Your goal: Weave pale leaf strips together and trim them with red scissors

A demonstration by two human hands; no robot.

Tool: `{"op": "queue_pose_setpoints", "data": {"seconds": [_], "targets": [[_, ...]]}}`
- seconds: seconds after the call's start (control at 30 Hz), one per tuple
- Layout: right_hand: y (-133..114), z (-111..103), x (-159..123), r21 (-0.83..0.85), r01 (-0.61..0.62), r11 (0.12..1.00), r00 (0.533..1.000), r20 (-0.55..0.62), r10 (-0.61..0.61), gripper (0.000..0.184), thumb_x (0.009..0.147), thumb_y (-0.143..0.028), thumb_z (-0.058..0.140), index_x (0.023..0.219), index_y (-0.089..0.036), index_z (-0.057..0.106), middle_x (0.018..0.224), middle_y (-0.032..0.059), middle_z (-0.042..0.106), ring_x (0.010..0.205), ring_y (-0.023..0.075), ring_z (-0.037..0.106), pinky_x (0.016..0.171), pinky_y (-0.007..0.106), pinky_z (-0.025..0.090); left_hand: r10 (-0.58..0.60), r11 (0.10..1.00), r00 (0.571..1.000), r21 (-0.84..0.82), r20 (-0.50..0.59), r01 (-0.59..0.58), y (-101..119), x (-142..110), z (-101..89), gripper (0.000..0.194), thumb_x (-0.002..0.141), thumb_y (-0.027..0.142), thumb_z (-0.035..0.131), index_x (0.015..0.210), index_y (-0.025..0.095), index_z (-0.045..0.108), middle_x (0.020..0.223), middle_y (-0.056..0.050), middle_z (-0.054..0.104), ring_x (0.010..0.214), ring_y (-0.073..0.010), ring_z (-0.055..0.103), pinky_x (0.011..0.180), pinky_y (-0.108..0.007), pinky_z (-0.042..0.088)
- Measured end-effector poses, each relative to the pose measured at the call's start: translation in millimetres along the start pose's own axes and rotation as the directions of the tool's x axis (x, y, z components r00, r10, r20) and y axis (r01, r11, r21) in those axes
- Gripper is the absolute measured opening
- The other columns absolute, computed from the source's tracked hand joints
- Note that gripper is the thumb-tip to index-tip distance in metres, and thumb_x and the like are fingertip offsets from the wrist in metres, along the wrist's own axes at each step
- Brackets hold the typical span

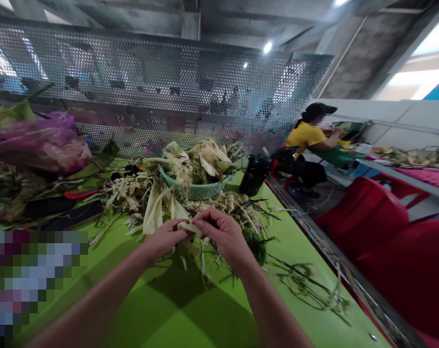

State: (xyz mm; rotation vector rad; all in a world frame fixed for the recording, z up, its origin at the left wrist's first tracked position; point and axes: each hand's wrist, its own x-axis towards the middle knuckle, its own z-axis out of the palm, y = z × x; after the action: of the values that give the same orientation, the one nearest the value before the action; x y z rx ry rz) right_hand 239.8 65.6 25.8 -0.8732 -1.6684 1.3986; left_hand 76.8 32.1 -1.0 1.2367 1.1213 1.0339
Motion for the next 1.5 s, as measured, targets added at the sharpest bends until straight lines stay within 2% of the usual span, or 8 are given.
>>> {"op": "queue_pose_setpoints", "data": {"seconds": [0.1,0.23,0.57,0.83,0.97,1.17,1.37,1.5], "targets": [[0,-3,1,-0.030,0.023,0.999,1.000,-0.005,-0.023,0.017,0.076,-0.036,0.069,0.084,-0.021,0.069,0.077,0.0015,0.063,0.069,0.0140,0.054,0.061,0.025,0.041,0.000,0.999,1.000,0.040,-0.007,0.000,2,0,-2.4,0.018,0.073,0.033,0.054,0.075,0.015,0.058,0.065,0.002,0.047,0.059,-0.0098,0.037,0.055,-0.023,0.028],[-1,-7,2,-0.107,0.023,0.994,0.999,-0.047,-0.028,0.016,0.074,-0.035,0.070,0.082,-0.021,0.070,0.075,0.0019,0.064,0.067,0.0147,0.053,0.056,0.025,0.039,0.036,0.998,0.999,0.053,0.001,-0.036,2,0,-5.0,0.017,0.073,0.032,0.054,0.070,0.015,0.055,0.062,0.003,0.041,0.057,-0.0090,0.034,0.054,-0.023,0.025],[2,-1,1,-0.107,0.046,0.993,0.999,0.011,-0.045,0.016,0.075,-0.034,0.069,0.082,-0.020,0.068,0.074,0.0018,0.064,0.067,0.0148,0.055,0.060,0.026,0.042,-0.013,0.978,0.997,0.207,0.082,-0.004,4,-2,-4.3,0.023,0.071,0.030,0.051,0.084,0.014,0.061,0.067,0.001,0.049,0.059,-0.0101,0.039,0.056,-0.023,0.030],[9,2,2,-0.365,0.161,0.917,0.979,-0.058,-0.195,0.007,0.077,-0.027,0.065,0.083,-0.023,0.068,0.075,0.0008,0.065,0.068,0.0164,0.056,0.064,0.028,0.042,-0.012,0.950,0.997,0.311,0.071,-0.011,-5,2,-8.8,0.022,0.068,0.031,0.056,0.077,0.014,0.065,0.062,0.001,0.049,0.056,-0.0103,0.040,0.052,-0.023,0.031],[6,-2,0,-0.422,0.202,0.884,0.975,0.003,-0.222,0.007,0.078,-0.026,0.065,0.083,-0.024,0.069,0.078,0.0015,0.067,0.071,0.0175,0.058,0.065,0.029,0.042,-0.008,0.940,0.998,0.341,0.057,-0.012,-3,1,-9.7,0.022,0.068,0.034,0.058,0.072,0.014,0.064,0.059,0.002,0.049,0.054,-0.0100,0.041,0.051,-0.023,0.030],[4,0,-2,-0.356,0.205,0.912,0.978,0.108,-0.178,0.008,0.080,-0.027,0.064,0.086,-0.023,0.068,0.078,0.0017,0.068,0.070,0.0170,0.060,0.063,0.028,0.044,-0.020,0.907,0.995,0.420,0.096,-0.022,-3,0,-10.3,0.025,0.068,0.035,0.060,0.076,0.013,0.068,0.059,0.001,0.052,0.052,-0.0100,0.042,0.050,-0.023,0.031],[3,10,-5,-0.515,0.359,0.779,0.933,0.212,-0.290,0.013,0.084,-0.020,0.059,0.092,-0.024,0.067,0.089,0.0023,0.069,0.083,0.0177,0.063,0.076,0.030,0.046,0.010,0.899,0.991,0.433,0.132,-0.067,-9,0,-12.1,0.023,0.067,0.034,0.062,0.072,0.012,0.067,0.057,0.002,0.048,0.055,-0.0096,0.040,0.050,-0.022,0.030],[-1,6,-6,-0.541,0.392,0.744,0.920,0.241,-0.310,0.022,0.085,-0.014,0.054,0.103,-0.024,0.063,0.098,0.0028,0.066,0.087,0.0161,0.061,0.077,0.028,0.046,-0.004,0.941,0.993,0.335,0.116,-0.035,-8,0,-11.5,0.029,0.069,0.038,0.061,0.080,0.012,0.068,0.061,0.002,0.050,0.056,-0.0090,0.039,0.052,-0.022,0.031]]}}
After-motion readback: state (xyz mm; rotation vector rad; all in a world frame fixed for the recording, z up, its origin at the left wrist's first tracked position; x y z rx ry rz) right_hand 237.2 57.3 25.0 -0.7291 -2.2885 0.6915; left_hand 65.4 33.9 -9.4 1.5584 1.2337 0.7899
